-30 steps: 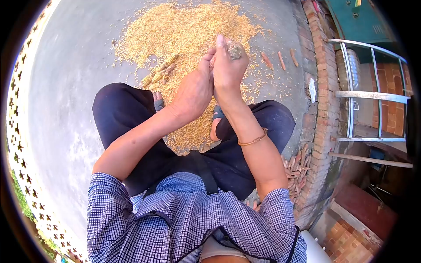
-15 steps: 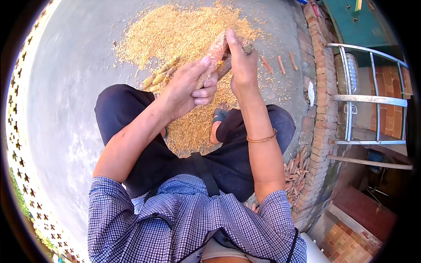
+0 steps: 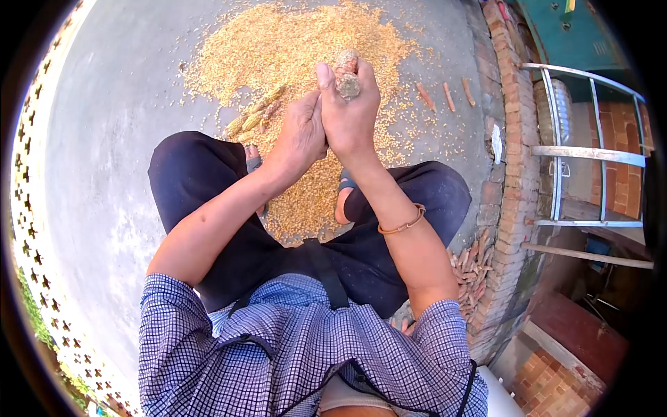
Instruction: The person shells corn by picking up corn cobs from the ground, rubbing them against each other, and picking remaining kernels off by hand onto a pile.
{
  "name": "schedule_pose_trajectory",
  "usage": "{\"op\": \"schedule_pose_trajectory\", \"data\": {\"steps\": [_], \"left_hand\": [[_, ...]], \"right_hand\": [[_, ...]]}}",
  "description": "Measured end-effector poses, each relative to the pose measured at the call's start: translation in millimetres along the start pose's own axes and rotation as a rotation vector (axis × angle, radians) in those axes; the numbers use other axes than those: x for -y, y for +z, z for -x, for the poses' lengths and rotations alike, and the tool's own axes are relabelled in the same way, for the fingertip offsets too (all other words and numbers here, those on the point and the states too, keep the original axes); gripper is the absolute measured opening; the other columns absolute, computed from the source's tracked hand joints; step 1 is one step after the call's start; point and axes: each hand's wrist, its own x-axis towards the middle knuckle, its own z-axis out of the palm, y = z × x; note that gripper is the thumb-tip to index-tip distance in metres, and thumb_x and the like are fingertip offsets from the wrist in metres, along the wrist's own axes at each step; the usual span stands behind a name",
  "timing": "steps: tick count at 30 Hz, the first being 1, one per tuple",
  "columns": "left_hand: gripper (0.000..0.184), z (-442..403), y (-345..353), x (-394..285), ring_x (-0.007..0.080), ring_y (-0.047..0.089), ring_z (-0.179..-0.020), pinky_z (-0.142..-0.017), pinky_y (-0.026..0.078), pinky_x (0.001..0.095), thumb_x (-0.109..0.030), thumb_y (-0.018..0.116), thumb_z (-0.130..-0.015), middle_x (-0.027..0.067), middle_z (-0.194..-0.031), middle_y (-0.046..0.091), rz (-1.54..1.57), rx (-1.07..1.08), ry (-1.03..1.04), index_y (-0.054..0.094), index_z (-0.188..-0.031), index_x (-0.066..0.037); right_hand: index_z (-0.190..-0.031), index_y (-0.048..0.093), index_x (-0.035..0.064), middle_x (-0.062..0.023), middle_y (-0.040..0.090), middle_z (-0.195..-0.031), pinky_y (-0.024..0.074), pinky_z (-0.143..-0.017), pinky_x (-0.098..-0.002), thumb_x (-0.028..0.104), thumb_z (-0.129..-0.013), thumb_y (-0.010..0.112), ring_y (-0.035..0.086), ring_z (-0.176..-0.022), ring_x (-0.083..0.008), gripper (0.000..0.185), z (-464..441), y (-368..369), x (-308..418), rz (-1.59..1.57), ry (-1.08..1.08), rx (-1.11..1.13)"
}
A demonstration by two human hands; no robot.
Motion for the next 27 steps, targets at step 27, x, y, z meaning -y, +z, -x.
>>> {"op": "schedule_pose_trajectory", "data": {"steps": [27], "left_hand": [[0.048, 2, -36, -40, 0.0023, 0.031, -0.041, -0.034, 0.031, 0.017, -0.039, 0.032, -0.107, -0.0005, -0.067, 0.044, 0.564, 0.33, -0.282, 0.055, -0.115, 0.003]], "right_hand": [[-0.123, 0.059, -0.0029, -0.0029, 0.064, -0.093, 0.0502, -0.073, -0.024, 0.022, -0.092, 0.068, 0.059, -0.082, -0.0091, 0.041, -20, -38, 22, -0.502, 0.302, 0.293]]}}
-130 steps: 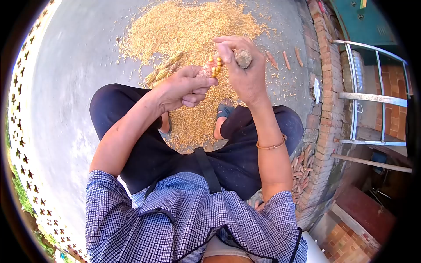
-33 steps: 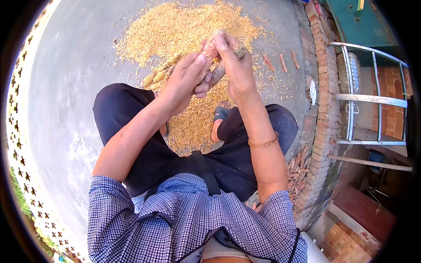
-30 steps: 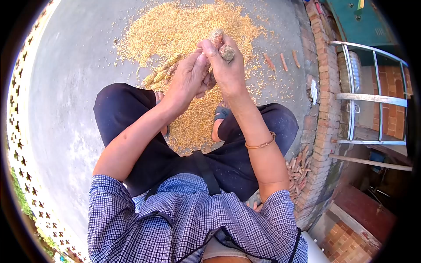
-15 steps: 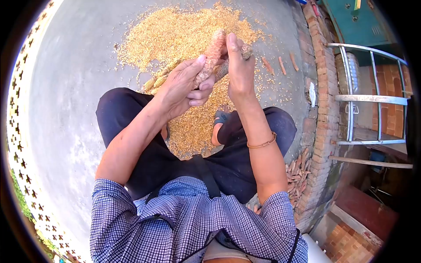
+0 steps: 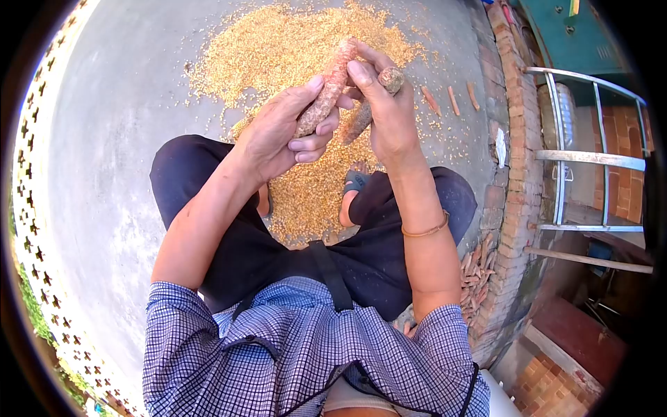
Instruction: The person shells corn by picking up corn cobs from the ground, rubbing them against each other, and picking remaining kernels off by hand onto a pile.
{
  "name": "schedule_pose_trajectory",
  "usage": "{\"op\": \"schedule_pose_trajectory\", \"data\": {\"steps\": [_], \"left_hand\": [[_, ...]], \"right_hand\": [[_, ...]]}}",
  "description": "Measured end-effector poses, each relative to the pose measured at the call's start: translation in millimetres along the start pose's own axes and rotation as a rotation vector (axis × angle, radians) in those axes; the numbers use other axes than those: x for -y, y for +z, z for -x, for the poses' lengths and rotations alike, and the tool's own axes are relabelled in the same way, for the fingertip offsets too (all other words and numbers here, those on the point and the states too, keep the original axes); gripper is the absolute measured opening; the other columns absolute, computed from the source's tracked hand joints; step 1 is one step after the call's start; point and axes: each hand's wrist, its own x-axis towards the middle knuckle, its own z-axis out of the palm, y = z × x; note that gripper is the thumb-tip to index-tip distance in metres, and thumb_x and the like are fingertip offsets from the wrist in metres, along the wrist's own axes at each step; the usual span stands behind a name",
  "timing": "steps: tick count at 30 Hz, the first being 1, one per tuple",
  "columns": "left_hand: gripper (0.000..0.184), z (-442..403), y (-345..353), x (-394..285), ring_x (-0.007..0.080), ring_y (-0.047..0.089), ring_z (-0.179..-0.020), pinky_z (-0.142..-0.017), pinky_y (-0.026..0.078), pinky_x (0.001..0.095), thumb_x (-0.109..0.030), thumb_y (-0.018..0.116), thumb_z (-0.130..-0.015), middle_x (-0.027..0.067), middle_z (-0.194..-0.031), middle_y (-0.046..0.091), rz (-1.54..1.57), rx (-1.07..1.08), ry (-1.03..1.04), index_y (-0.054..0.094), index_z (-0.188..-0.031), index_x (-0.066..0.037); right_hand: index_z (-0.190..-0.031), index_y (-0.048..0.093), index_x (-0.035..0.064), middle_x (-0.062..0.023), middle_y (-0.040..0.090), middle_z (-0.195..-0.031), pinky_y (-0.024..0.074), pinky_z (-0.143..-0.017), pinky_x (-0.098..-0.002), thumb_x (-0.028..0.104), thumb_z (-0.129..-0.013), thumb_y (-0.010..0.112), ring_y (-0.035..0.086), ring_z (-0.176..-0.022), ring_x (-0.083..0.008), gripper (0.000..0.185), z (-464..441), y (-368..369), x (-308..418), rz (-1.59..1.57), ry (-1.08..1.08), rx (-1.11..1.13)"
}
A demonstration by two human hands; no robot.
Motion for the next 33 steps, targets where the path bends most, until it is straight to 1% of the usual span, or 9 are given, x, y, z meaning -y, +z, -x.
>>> {"op": "schedule_pose_trajectory", "data": {"steps": [3, 6, 9, 12, 15, 18, 24, 27, 33], "left_hand": [[0.051, 3, 7, -2, 0.0024, 0.031, -0.04, -0.034, 0.033, 0.0175, -0.039, 0.033, -0.107, 0.0004, -0.066, 0.045, -0.038, 0.011, -0.023, 0.056, -0.118, 0.005], [0.05, 4, 6, -1, 0.0027, 0.032, -0.04, -0.035, 0.035, 0.0181, -0.038, 0.034, -0.107, 0.0022, -0.067, 0.049, -0.064, 0.033, -0.008, 0.056, -0.12, 0.005], [0.049, 3, 2, -1, 0.004, 0.035, -0.041, -0.037, 0.038, 0.02, -0.037, 0.034, -0.107, 0.0035, -0.068, 0.052, -0.095, 0.013, 0.015, 0.057, -0.119, 0.005], [0.049, 3, 5, 0, 0.0056, 0.038, -0.043, -0.04, 0.04, 0.022, -0.037, 0.034, -0.107, 0.0042, -0.069, 0.053, -0.112, -0.059, 0.039, 0.057, -0.119, 0.004], [0.046, 4, 4, -1, 0.0065, 0.04, -0.046, -0.042, 0.041, 0.0225, -0.036, 0.037, -0.106, 0.0047, -0.07, 0.053, -0.104, -0.043, 0.05, 0.057, -0.119, 0.004], [0.043, 7, 7, -2, 0.0064, 0.04, -0.046, -0.042, 0.04, 0.0218, -0.034, 0.04, -0.106, 0.0048, -0.07, 0.053, -0.128, -0.108, 0.049, 0.056, -0.119, 0.004], [0.041, 9, -3, -3, 0.0067, 0.04, -0.047, -0.042, 0.039, 0.0213, -0.031, 0.039, -0.106, 0.0041, -0.071, 0.053, -0.101, -0.006, 0.083, 0.056, -0.119, 0.005], [0.042, 10, -5, -6, 0.0066, 0.04, -0.048, -0.042, 0.039, 0.0216, -0.031, 0.039, -0.106, 0.0037, -0.07, 0.052, -0.1, -0.001, 0.07, 0.055, -0.12, 0.005], [0.03, 10, -5, -5, 0.0074, 0.043, -0.051, -0.045, 0.042, 0.0221, -0.031, 0.045, -0.105, 0.0045, -0.073, 0.053, -0.088, -0.072, 0.105, 0.056, -0.109, -0.003]], "right_hand": [[-0.116, 0.063, -0.0006, -0.001, 0.063, -0.088, 0.0463, -0.065, -0.0213, 0.02, -0.091, 0.07, 0.055, -0.075, -0.0069, 0.033, 1, 2, 7, -0.131, 0.054, -0.03], [-0.103, 0.067, 0.0023, -0.0002, 0.063, -0.083, 0.0424, -0.061, -0.0208, 0.021, -0.09, 0.071, 0.053, -0.07, -0.0062, 0.023, -1, -11, 12, -0.182, 0.115, 0.113], [-0.092, 0.067, 0.0055, -0.0005, 0.064, -0.08, 0.0387, -0.057, -0.0203, 0.023, -0.09, 0.071, 0.052, -0.065, -0.0059, 0.018, -1, -13, 12, -0.187, 0.094, 0.052], [-0.091, 0.067, 0.0055, -0.0024, 0.066, -0.079, 0.0388, -0.056, -0.0208, 0.026, -0.09, 0.071, 0.053, -0.063, -0.0063, 0.021, -1, -13, 17, -0.194, 0.095, -0.008], [-0.092, 0.067, 0.0059, -0.004, 0.068, -0.079, 0.0411, -0.055, -0.0213, 0.028, -0.091, 0.071, 0.057, -0.063, -0.0074, 0.022, -1, -16, 15, -0.202, 0.097, -0.028], [-0.093, 0.067, 0.0059, -0.005, 0.069, -0.079, 0.0445, -0.056, -0.0222, 0.029, -0.093, 0.068, 0.061, -0.065, -0.0092, 0.023, -3, -20, 12, -0.214, 0.103, -0.046], [-0.099, 0.064, 0.0028, -0.0088, 0.07, -0.086, 0.0513, -0.059, -0.0246, 0.026, -0.095, 0.064, 0.065, -0.065, -0.0133, 0.023, -3, -20, 19, -0.22, 0.106, -0.021], [-0.106, 0.065, 0.0021, -0.0069, 0.069, -0.086, 0.0492, -0.061, -0.0239, 0.024, -0.098, 0.06, 0.064, -0.069, -0.0123, 0.023, -3, -22, 21, -0.193, 0.112, 0.043], [-0.114, 0.061, -0.0004, -0.0086, 0.069, -0.089, 0.0559, -0.068, -0.0265, 0.021, -0.097, 0.061, 0.068, -0.076, -0.0152, 0.027, -2, -24, 29, -0.179, 0.12, 0.064]]}}
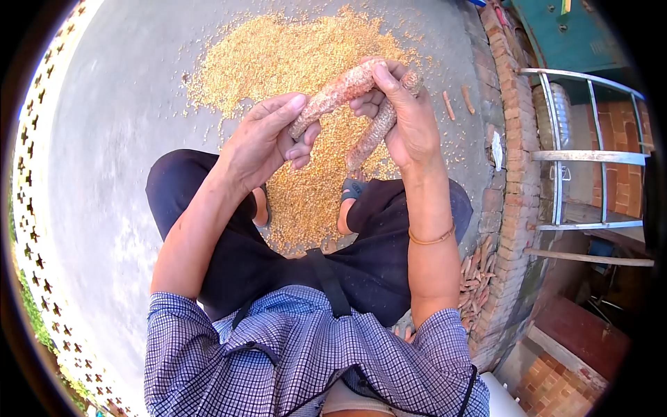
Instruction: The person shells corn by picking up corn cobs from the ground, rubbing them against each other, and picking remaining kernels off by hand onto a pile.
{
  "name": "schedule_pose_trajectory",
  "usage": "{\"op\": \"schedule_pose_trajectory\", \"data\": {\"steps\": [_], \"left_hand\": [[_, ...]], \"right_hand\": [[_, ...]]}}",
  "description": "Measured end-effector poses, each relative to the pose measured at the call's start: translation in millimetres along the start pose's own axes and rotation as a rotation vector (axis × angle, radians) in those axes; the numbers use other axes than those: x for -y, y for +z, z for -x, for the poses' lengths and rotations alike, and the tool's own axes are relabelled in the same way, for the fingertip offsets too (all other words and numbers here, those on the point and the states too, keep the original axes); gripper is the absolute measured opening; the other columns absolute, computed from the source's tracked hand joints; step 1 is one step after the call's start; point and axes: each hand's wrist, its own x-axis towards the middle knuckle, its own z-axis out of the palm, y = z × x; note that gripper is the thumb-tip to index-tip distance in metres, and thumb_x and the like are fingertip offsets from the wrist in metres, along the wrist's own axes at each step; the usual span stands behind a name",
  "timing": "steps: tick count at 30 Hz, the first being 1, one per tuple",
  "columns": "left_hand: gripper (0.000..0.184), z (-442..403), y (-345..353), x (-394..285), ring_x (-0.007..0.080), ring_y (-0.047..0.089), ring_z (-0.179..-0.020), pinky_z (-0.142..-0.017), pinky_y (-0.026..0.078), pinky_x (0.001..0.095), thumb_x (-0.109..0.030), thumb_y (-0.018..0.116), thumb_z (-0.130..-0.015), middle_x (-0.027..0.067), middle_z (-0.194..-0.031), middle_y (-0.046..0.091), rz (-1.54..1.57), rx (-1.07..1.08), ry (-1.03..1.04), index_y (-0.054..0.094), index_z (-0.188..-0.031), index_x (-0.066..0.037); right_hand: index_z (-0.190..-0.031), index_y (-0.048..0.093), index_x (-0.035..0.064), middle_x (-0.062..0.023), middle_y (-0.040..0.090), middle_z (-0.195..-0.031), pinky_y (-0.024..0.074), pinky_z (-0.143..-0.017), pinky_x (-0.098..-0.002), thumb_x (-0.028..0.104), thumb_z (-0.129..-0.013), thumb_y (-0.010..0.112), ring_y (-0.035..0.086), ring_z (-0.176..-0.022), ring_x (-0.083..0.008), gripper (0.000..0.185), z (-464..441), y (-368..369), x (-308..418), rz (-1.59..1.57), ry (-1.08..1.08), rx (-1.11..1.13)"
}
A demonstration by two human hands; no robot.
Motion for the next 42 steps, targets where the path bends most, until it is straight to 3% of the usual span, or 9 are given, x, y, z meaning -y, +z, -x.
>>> {"op": "schedule_pose_trajectory", "data": {"steps": [9, 15, 19, 20, 22, 23, 26, 35, 42], "left_hand": [[0.033, -6, -19, -11, 0.0125, 0.063, -0.076, -0.069, 0.054, 0.0259, -0.029, 0.05, -0.103, 0.0076, -0.091, 0.065, -0.467, -0.14, 0.277, 0.061, -0.114, 0.001], [0.037, 31, -75, -93, 0.0181, 0.067, -0.099, -0.085, 0.053, 0.0292, -0.025, 0.049, -0.103, 0.0126, -0.11, 0.068, -0.655, -0.318, 0.553, 0.059, -0.125, 0.003], [0.038, 50, -159, -104, 0.0162, 0.067, -0.095, -0.082, 0.052, 0.0267, -0.027, 0.05, -0.102, 0.0104, -0.106, 0.068, -0.689, -0.509, 0.491, 0.059, -0.126, 0.002], [0.038, 52, -183, -94, 0.0156, 0.067, -0.093, -0.082, 0.052, 0.0262, -0.027, 0.05, -0.102, 0.0098, -0.104, 0.068, -0.697, -0.58, 0.415, 0.059, -0.125, 0.002], [0.036, 57, -228, -60, 0.0153, 0.067, -0.088, -0.077, 0.053, 0.025, -0.026, 0.052, -0.102, 0.0101, -0.097, 0.069, -0.645, -0.652, 0.26, 0.059, -0.124, 0.002], [0.036, 60, -247, -41, 0.0153, 0.067, -0.085, -0.075, 0.053, 0.0256, -0.026, 0.053, -0.101, 0.0094, -0.095, 0.068, -0.652, -0.668, 0.171, 0.058, -0.124, 0.002], [0.036, 60, -300, 29, 0.0201, 0.067, -0.08, -0.069, 0.053, 0.0323, -0.023, 0.06, -0.096, 0.0119, -0.092, 0.069, -0.688, -0.782, -0.004, 0.059, -0.121, 0.003], [0.034, 9, -362, 159, 0.026, 0.067, -0.081, -0.071, 0.053, 0.0365, -0.02, 0.062, -0.093, 0.0151, -0.092, 0.069, -1.17, -0.639, -0.211, 0.06, -0.119, 0.001], [0.029, -64, -355, 172, 0.0395, 0.064, -0.092, -0.08, 0.051, 0.0444, -0.016, 0.063, -0.089, 0.0217, -0.097, 0.066, -1.325, -0.465, 0.033, 0.062, -0.114, -0.001]], "right_hand": [[-0.112, 0.059, -0.0034, -0.0128, 0.069, -0.091, 0.059, -0.07, -0.0289, 0.014, -0.092, 0.067, 0.07, -0.078, -0.0203, 0.027, 3, -7, 22, 0.198, -0.285, -0.036], [-0.1, 0.061, -0.0022, -0.0115, 0.069, -0.087, 0.0553, -0.071, -0.03, 0.017, -0.094, 0.066, 0.066, -0.073, -0.0155, 0.02, 56, -138, 86, 0.986, -0.53, -0.667], [-0.095, 0.059, -0.0029, -0.0143, 0.069, -0.08, 0.0485, -0.064, -0.0348, 0.019, -0.093, 0.063, 0.062, -0.069, -0.0219, 0.022, 195, -243, 35, 1.305, 0.004, -0.514], [-0.103, 0.062, -0.0042, -0.0149, 0.068, -0.082, 0.0529, -0.07, -0.038, 0.015, -0.091, 0.061, 0.067, -0.074, -0.0272, 0.023, 261, -303, 14, 1.786, 0.215, -0.458], [-0.108, 0.063, -0.0067, -0.0327, 0.063, -0.104, 0.0527, -0.08, -0.0489, 0.016, -0.084, 0.063, 0.063, -0.087, -0.0492, 0.034, 391, -360, -5, 1.946, 1.038, -0.133], [-0.11, 0.063, -0.0068, -0.0328, 0.063, -0.106, 0.054, -0.08, -0.0482, 0.019, -0.083, 0.064, 0.066, -0.083, -0.0457, 0.038, 472, -407, -24, 1.933, 1.263, -0.014], [-0.112, 0.062, -0.0064, -0.0303, 0.065, -0.102, 0.0555, -0.073, -0.0474, 0.023, -0.083, 0.067, 0.069, -0.075, -0.0416, 0.042, 522, -343, -6, 1.695, 1.305, -0.419], [-0.124, 0.055, -0.0026, -0.0206, 0.065, -0.095, 0.0493, -0.079, -0.0405, 0.008, -0.085, 0.068, 0.062, -0.083, -0.0336, 0.042, 266, -218, 52, 1.869, 0.298, -0.885], [-0.132, 0.05, -0.0041, -0.0087, 0.06, -0.094, 0.0479, -0.074, -0.0249, -0.001, -0.096, 0.057, 0.055, -0.078, -0.0123, 0.037, 70, -53, 17, 1.707, -0.622, -0.515]]}}
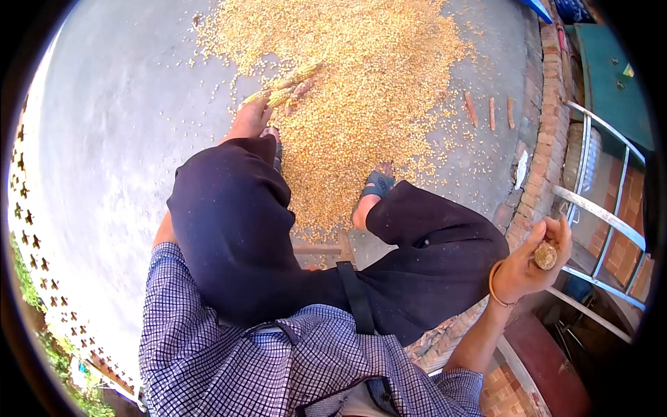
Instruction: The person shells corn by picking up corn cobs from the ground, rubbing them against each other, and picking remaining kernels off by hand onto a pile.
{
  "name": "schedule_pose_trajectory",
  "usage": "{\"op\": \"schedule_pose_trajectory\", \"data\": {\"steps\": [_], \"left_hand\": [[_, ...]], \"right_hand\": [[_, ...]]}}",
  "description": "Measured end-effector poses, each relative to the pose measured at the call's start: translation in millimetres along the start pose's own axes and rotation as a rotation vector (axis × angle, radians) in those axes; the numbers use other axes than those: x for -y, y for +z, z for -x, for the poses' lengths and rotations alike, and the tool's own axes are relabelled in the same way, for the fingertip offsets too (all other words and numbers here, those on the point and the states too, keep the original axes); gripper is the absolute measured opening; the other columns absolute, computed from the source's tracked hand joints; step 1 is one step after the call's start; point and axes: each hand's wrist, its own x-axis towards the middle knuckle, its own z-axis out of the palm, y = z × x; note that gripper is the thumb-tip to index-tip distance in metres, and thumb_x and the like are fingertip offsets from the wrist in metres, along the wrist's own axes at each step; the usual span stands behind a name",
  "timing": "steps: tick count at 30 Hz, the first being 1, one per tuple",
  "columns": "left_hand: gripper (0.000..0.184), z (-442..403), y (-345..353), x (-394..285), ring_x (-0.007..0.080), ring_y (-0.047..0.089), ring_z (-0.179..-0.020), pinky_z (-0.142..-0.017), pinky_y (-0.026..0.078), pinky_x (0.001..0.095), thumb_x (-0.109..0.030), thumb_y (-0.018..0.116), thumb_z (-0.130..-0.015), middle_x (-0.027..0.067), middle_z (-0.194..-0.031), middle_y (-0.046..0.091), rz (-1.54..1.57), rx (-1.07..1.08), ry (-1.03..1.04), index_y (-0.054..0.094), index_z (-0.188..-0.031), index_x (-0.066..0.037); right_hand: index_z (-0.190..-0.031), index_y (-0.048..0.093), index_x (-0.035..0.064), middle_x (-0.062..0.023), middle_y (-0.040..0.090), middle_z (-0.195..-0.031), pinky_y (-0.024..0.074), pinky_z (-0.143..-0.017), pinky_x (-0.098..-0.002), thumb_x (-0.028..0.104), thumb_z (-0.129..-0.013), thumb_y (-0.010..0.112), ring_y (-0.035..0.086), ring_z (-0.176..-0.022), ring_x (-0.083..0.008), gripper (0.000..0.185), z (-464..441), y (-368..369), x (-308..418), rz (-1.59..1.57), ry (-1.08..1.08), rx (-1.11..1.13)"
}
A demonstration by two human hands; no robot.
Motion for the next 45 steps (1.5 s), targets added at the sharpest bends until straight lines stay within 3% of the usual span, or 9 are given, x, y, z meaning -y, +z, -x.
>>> {"op": "schedule_pose_trajectory", "data": {"steps": [3, 6, 17, 26, 27, 31, 36, 40, 45], "left_hand": [[0.035, -28, 8, -26, 0.0409, 0.061, -0.099, -0.084, 0.049, 0.0464, -0.015, 0.063, -0.087, 0.0236, -0.107, 0.063, -0.122, -0.076, 0.156, 0.057, -0.118, 0.0], [0.038, -62, 21, -22, 0.0419, 0.06, -0.099, -0.086, 0.048, 0.0482, -0.014, 0.063, -0.086, 0.0252, -0.108, 0.061, -0.168, -0.066, 0.168, 0.054, -0.119, 0.002], [0.021, -126, 67, -11, 0.039, 0.059, -0.088, -0.08, 0.048, 0.0485, -0.017, 0.065, -0.084, 0.0252, -0.095, 0.059, -0.349, 0.003, -0.033, 0.062, -0.089, 0.003], [0.026, -126, 84, -5, 0.0421, 0.056, -0.09, -0.079, 0.045, 0.0497, -0.017, 0.063, -0.084, 0.0234, -0.09, 0.057, -0.162, 0.041, 0.055, 0.051, -0.097, 0.002], [0.027, -126, 84, -5, 0.0372, 0.059, -0.088, -0.079, 0.047, 0.0454, -0.016, 0.061, -0.087, 0.0231, -0.093, 0.06, -0.233, 0.056, 0.103, 0.053, -0.104, 0.003], [0.032, -120, 64, -17, 0.0172, 0.061, -0.089, -0.079, 0.048, 0.0307, -0.014, 0.057, -0.094, 0.012, -0.099, 0.062, 0.222, 0.223, -0.137, 0.052, -0.119, 0.005], [0.027, -74, -16, -102, 0.0147, 0.06, -0.09, -0.079, 0.05, 0.028, -0.013, 0.059, -0.095, 0.0092, -0.099, 0.062, 1.061, 0.25, -0.223, 0.055, -0.113, 0.006], [0.028, -51, -87, -172, 0.0146, 0.06, -0.091, -0.079, 0.05, 0.0284, -0.012, 0.06, -0.095, 0.0097, -0.103, 0.062, 1.311, 0.387, 0.004, 0.054, -0.117, 0.004], [0.031, -11, -164, -258, 0.0166, 0.062, -0.084, -0.079, 0.052, 0.0287, -0.015, 0.06, -0.094, 0.0133, -0.099, 0.064, 1.331, 0.452, 0.243, 0.055, -0.117, 0.005]], "right_hand": [[-0.127, 0.054, -0.0034, -0.0087, 0.062, -0.087, 0.0485, -0.064, -0.0275, -0.002, -0.088, 0.068, 0.057, -0.068, -0.0147, 0.042, -7, 46, 48, -0.362, 0.157, -0.009], [-0.122, 0.058, -0.0025, -0.0082, 0.061, -0.077, 0.0471, -0.059, -0.0289, -0.001, -0.085, 0.07, 0.056, -0.06, -0.0165, 0.038, -14, 62, 58, -0.143, 0.062, 0.294], [-0.117, 0.062, -0.0001, -0.0093, 0.062, -0.073, 0.0478, -0.06, -0.0311, -0.001, -0.08, 0.074, 0.059, -0.062, -0.0202, 0.038, -18, 84, 53, -0.13, 0.226, 0.474], [-0.116, 0.061, -0.0012, -0.0098, 0.063, -0.074, 0.0489, -0.061, -0.0312, -0.002, -0.079, 0.074, 0.061, -0.063, -0.0209, 0.039, -21, 85, 59, -0.17, 0.194, 0.557], [-0.116, 0.061, -0.0014, -0.0097, 0.063, -0.074, 0.0489, -0.061, -0.0312, -0.002, -0.079, 0.074, 0.061, -0.064, -0.0208, 0.039, -21, 85, 60, -0.159, 0.172, 0.57], [-0.117, 0.06, -0.002, -0.0099, 0.062, -0.076, 0.0487, -0.062, -0.0312, -0.002, -0.079, 0.074, 0.061, -0.066, -0.0216, 0.041, -23, 86, 58, -0.156, 0.149, 0.572], [-0.117, 0.059, 0.0002, -0.0136, 0.061, -0.084, 0.0492, -0.066, -0.0336, 0.0, -0.081, 0.073, 0.061, -0.071, -0.0277, 0.038, -24, 86, 61, -0.344, 0.409, 0.494], [-0.113, 0.06, 0.0009, -0.0161, 0.062, -0.089, 0.0497, -0.071, -0.0361, 0.001, -0.084, 0.07, 0.061, -0.075, -0.0326, 0.032, -24, 82, 50, -0.358, 0.172, 0.465], [-0.111, 0.06, -0.0014, -0.0178, 0.066, -0.095, 0.051, -0.078, -0.0371, 0.006, -0.085, 0.071, 0.067, -0.089, -0.0327, 0.029, -30, 69, 62, -0.505, 0.188, 0.446]]}}
